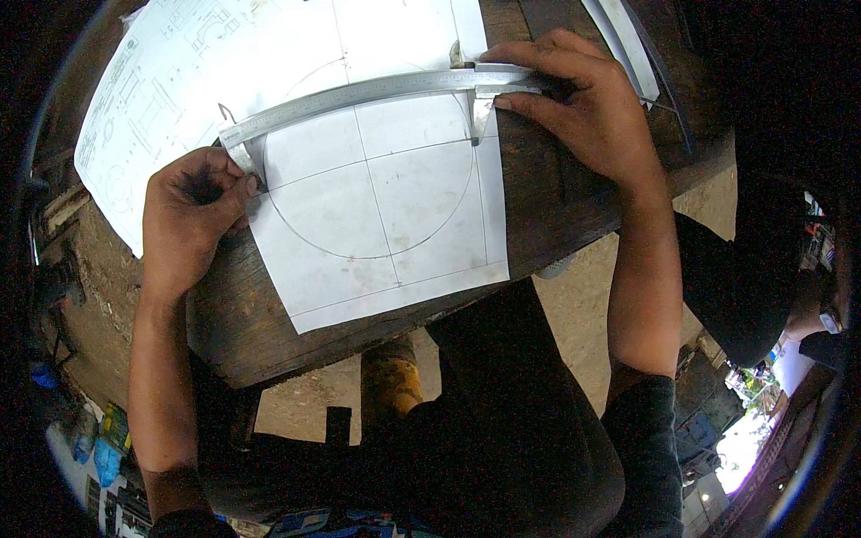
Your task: The person uses a compass and caliper to draw circles and arcs on a sheet of paper. They adjust the compass, draw arcs, measure with a caliper, and continue drawing geometric shapes on the paper.
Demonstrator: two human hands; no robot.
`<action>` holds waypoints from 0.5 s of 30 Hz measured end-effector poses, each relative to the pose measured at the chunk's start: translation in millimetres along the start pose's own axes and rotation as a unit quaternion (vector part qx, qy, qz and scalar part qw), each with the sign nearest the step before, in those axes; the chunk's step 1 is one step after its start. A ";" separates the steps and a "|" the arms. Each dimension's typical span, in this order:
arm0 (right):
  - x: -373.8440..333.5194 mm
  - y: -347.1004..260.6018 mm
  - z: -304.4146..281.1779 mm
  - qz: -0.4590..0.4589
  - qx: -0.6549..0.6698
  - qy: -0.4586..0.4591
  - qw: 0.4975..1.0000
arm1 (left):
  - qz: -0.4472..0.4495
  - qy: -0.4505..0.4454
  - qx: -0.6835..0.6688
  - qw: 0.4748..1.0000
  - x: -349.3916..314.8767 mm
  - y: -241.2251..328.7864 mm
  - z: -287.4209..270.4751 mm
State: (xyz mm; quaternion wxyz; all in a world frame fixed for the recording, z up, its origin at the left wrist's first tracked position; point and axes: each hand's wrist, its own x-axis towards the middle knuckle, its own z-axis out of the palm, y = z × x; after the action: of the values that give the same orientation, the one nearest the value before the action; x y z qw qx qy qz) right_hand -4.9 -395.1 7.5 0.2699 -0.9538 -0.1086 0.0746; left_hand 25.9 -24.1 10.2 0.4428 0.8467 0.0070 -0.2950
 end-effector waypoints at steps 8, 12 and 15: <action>2.2 -1.8 -1.3 -0.031 0.013 0.000 0.999 | 0.017 0.016 0.022 0.999 -1.8 -0.2 0.5; 2.2 -0.1 1.4 -0.049 0.008 0.012 0.999 | -0.004 -0.003 -0.049 0.999 -2.2 -0.5 1.4; 1.0 1.6 1.8 -0.037 -0.005 0.005 0.999 | -0.002 0.010 -0.034 0.999 -1.2 -1.6 3.6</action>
State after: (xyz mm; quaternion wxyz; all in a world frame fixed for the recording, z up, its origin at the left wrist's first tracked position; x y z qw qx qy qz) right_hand -4.0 -395.3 5.1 0.2680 -0.9509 -0.1428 0.0598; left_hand 22.6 -25.6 8.1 0.4704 0.8342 0.0229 -0.2868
